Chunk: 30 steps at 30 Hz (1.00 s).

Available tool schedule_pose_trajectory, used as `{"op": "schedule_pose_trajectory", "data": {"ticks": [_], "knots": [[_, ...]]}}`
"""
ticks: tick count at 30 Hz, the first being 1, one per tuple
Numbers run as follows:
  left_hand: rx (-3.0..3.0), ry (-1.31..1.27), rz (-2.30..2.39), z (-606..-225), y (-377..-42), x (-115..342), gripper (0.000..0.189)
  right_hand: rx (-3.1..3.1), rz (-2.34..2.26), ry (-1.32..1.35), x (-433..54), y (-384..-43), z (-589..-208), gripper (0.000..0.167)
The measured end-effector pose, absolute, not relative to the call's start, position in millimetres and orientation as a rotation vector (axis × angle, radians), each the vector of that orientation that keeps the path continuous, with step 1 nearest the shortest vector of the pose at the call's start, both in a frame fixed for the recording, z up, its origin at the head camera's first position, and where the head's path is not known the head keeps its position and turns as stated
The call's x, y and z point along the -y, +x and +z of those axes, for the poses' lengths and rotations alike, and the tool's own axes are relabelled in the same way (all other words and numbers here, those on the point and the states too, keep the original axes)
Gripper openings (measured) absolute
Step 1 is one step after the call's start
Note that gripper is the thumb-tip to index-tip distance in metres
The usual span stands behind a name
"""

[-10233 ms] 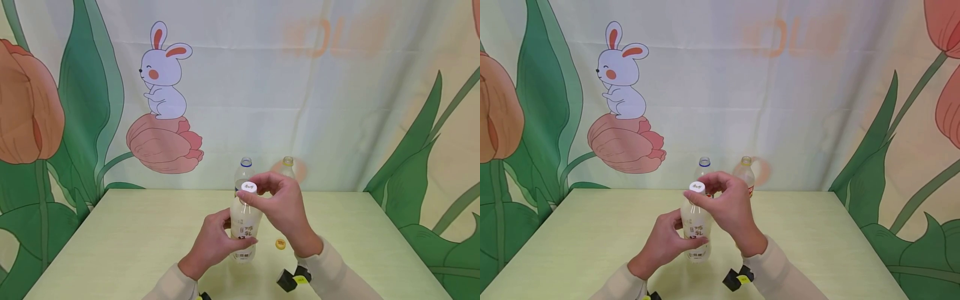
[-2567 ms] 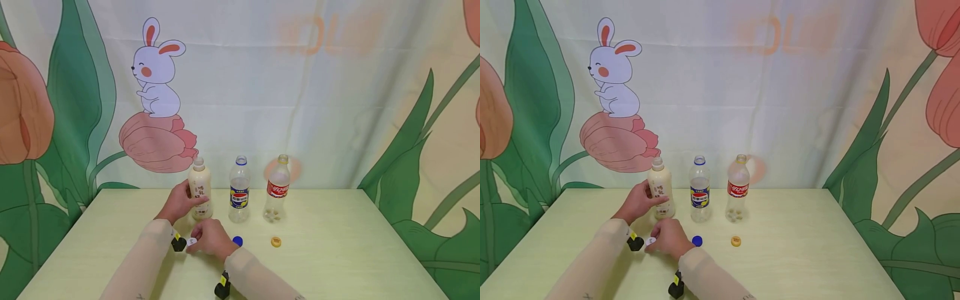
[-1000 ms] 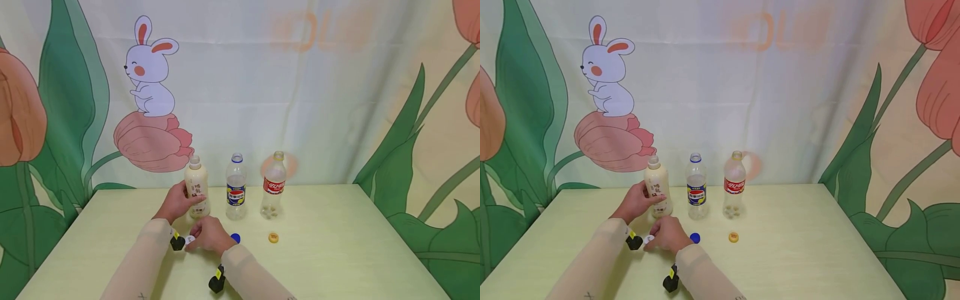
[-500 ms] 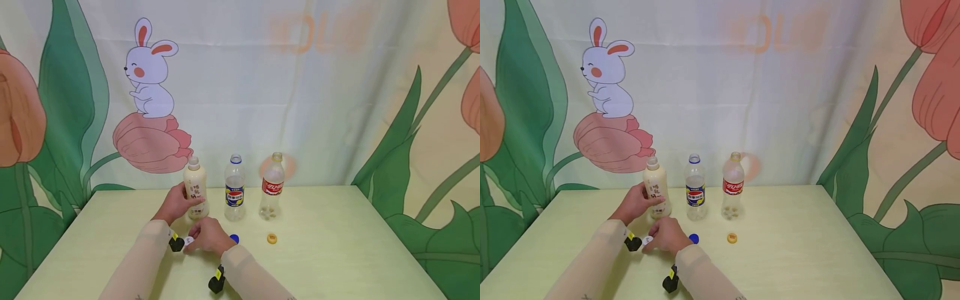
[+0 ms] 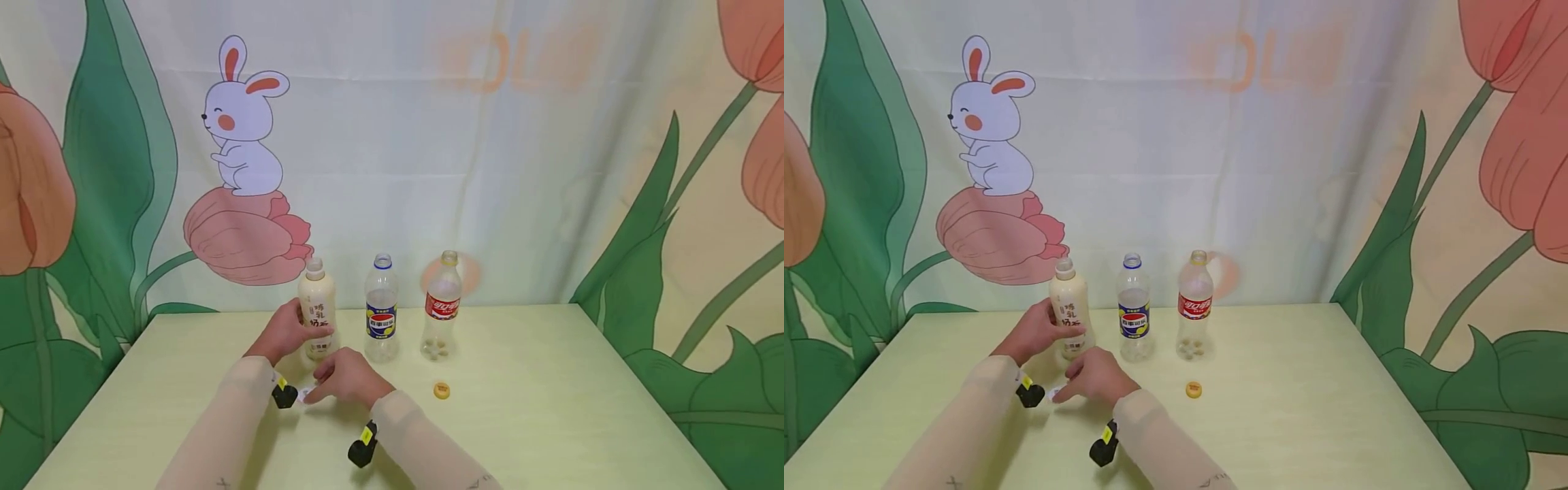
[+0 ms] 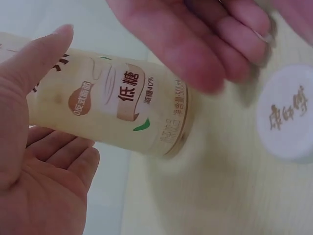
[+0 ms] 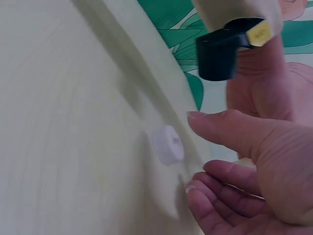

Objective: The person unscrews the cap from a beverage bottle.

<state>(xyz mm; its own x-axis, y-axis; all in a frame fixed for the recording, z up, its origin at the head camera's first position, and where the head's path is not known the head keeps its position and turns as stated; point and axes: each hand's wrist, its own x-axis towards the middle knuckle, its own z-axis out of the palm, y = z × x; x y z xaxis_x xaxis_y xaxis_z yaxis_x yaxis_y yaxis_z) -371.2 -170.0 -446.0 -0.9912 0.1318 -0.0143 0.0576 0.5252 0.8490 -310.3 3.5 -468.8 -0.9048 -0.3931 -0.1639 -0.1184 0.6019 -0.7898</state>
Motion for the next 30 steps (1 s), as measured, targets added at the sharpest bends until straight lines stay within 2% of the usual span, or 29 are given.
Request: {"op": "schedule_pose_trajectory", "data": {"ticks": [4, 11, 17, 23, 26, 30], "knots": [[-2.687, 0.175, 1.461, -445.4, -367.8, 176.3, 0.083, -2.534, -1.242, -0.469, -14.6, -309.8, -455.2, 0.041], [-2.699, 0.181, 1.445, -437.1, -350.8, 185.9, 0.108, -2.646, -1.351, -0.629, -37.9, -292.8, -418.8, 0.027], [-2.803, 0.253, 1.413, -426.0, -338.5, 196.0, 0.111, -2.884, -1.471, -0.854, -63.8, -273.9, -387.5, 0.028], [-3.02, 0.411, 1.217, -417.1, -329.9, 205.0, 0.106, -3.123, -1.519, -1.061, -102.8, -269.3, -367.8, 0.041], [-3.148, 0.493, 1.059, -416.8, -326.3, 208.8, 0.108, -3.245, -1.394, -1.136, -126.0, -269.7, -358.3, 0.054], [-3.278, 0.521, 0.823, -416.7, -318.9, 214.4, 0.114, -3.388, -1.176, -1.09, -157.8, -271.7, -347.4, 0.073]]}}
